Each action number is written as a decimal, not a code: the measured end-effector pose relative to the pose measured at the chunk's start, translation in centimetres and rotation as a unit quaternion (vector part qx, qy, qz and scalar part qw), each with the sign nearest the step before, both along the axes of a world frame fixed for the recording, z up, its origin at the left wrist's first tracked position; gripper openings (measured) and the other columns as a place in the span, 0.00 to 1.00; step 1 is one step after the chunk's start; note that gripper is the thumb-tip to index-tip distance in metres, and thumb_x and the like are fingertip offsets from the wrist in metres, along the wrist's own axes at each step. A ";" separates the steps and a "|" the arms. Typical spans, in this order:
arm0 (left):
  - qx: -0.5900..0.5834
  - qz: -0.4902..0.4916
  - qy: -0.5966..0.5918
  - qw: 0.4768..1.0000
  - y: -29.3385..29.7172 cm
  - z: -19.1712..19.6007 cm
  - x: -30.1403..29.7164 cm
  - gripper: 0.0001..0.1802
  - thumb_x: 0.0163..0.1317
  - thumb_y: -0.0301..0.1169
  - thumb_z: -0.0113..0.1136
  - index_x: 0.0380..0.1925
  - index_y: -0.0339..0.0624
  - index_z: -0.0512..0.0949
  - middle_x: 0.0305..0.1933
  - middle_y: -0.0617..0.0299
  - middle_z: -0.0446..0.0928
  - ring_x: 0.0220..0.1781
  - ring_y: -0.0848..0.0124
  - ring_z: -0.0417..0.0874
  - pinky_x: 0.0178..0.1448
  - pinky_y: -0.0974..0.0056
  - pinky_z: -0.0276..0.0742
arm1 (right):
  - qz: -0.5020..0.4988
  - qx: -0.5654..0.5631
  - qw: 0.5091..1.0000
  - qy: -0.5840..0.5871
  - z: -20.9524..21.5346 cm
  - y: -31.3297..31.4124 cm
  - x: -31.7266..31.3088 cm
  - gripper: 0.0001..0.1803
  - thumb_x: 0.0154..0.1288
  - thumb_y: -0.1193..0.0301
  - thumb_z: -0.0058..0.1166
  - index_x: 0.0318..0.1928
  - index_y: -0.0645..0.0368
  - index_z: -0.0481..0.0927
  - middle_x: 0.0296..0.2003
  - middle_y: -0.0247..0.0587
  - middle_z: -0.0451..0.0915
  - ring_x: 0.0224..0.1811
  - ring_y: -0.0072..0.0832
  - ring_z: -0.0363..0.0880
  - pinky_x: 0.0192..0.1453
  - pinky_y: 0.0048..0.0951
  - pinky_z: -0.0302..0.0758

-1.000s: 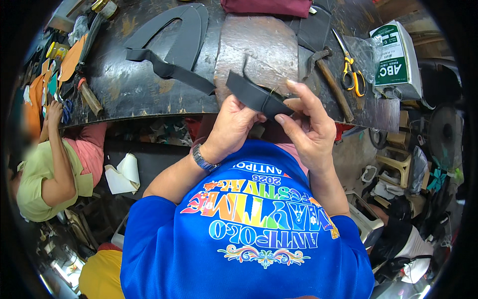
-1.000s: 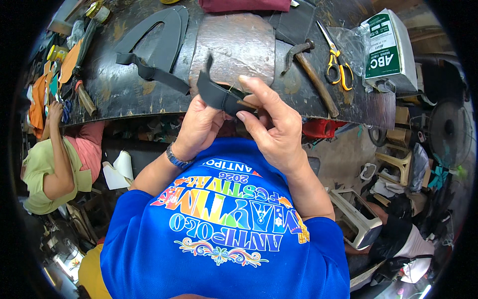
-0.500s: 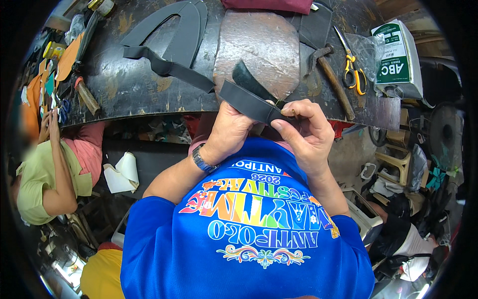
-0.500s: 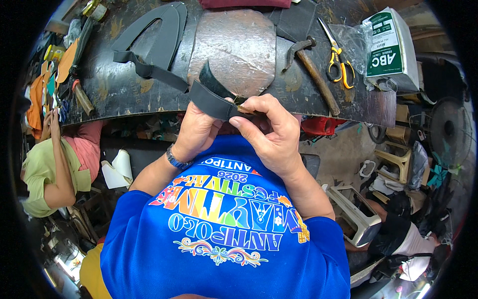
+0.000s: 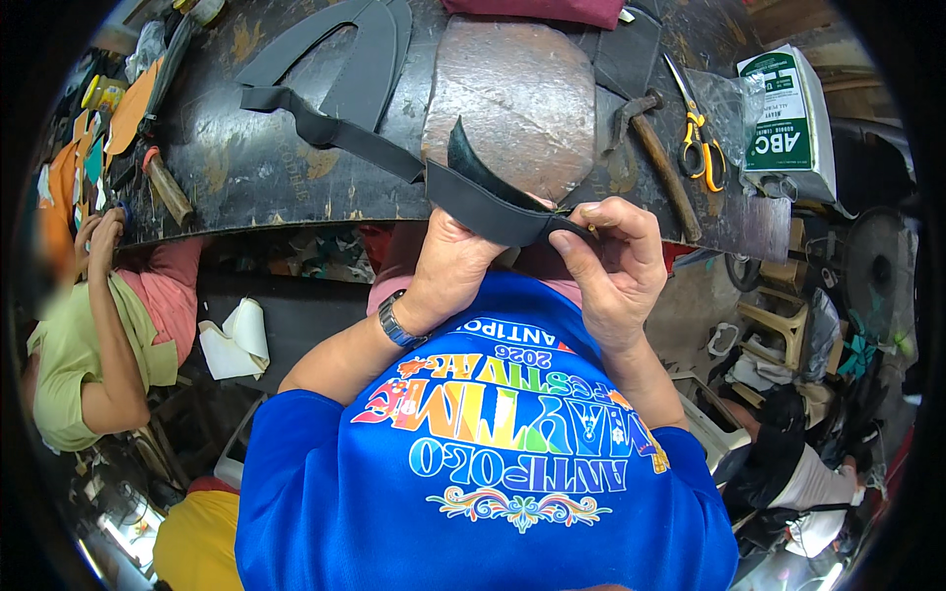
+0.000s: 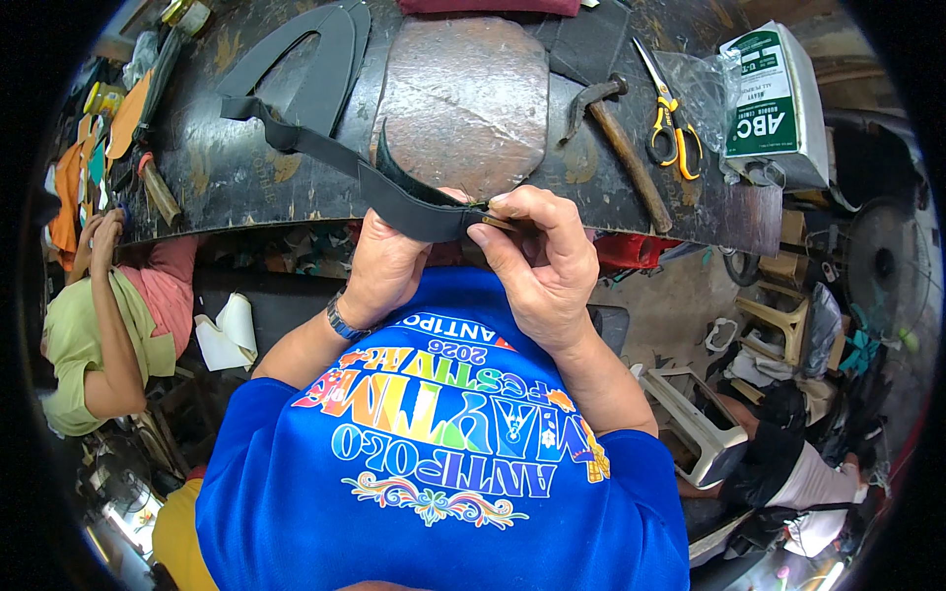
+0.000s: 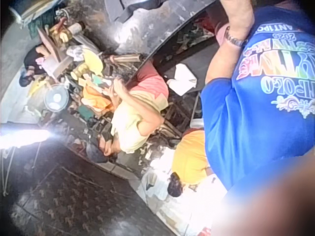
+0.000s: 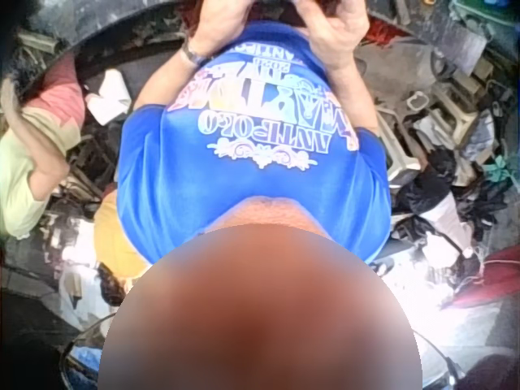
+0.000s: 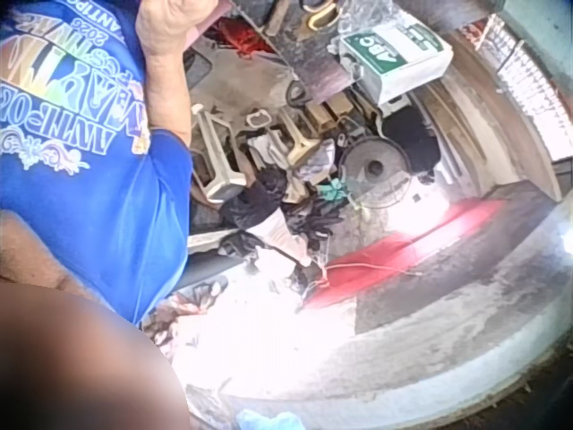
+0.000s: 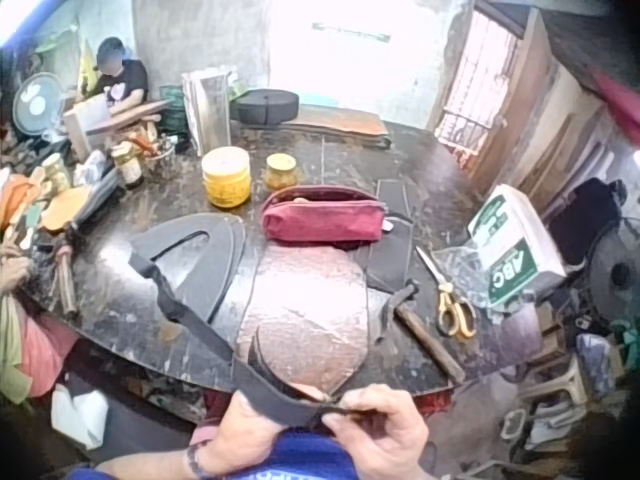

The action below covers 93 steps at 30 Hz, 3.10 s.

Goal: The person aligns a black leather piece on a paper template, then uses a hammer to tap around its edges. They cut the leather with scissors into strips, place the pieces into a small pouch, and later use a small tool to work on the leather edge. The scene shows a cluttered workshop table with tools and materials.

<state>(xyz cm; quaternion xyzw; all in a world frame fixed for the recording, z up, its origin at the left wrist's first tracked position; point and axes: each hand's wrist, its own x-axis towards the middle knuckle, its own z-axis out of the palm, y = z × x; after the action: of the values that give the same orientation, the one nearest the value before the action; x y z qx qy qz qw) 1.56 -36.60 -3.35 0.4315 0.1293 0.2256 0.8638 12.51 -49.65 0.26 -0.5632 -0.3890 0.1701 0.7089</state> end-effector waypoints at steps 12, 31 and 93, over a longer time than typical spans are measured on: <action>-0.020 0.012 -0.007 1.000 -0.3 -1.0 -0.2 0.14 0.65 0.23 0.66 0.50 0.35 0.83 0.51 0.55 0.85 0.53 0.69 0.85 0.59 0.65 0.81 | -0.013 -0.020 1.000 0.006 0.0 0.3 -0.2 0.23 0.63 0.86 0.64 0.56 0.60 0.74 0.48 0.35 0.77 0.48 0.17 0.78 0.54 0.18 0.77; 0.041 0.021 0.008 0.999 -0.1 0.4 -0.3 0.12 0.63 0.23 0.70 0.47 0.37 0.85 0.45 0.60 0.87 0.46 0.77 0.85 0.52 0.70 0.82 | -0.008 -0.035 0.999 0.026 0.2 0.6 -1.0 0.26 0.65 0.86 0.61 0.61 0.60 0.70 0.44 0.35 0.75 0.43 0.15 0.75 0.44 0.15 0.74; 0.165 0.013 0.023 0.986 2.4 -0.1 0.8 0.16 0.76 0.26 0.54 0.61 0.38 0.72 0.56 0.59 0.80 0.56 0.75 0.80 0.62 0.68 0.75 | 0.125 0.063 0.933 0.331 0.6 1.1 1.9 0.09 0.76 0.74 0.52 0.52 0.61 0.72 0.43 0.47 0.81 0.40 0.36 0.87 0.47 0.36 0.87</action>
<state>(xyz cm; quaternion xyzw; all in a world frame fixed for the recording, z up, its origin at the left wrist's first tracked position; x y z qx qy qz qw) 2.35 -34.16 -3.49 0.5711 0.1162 0.2451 0.7748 14.44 -48.55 0.86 -0.3759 -0.2099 0.4093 0.8045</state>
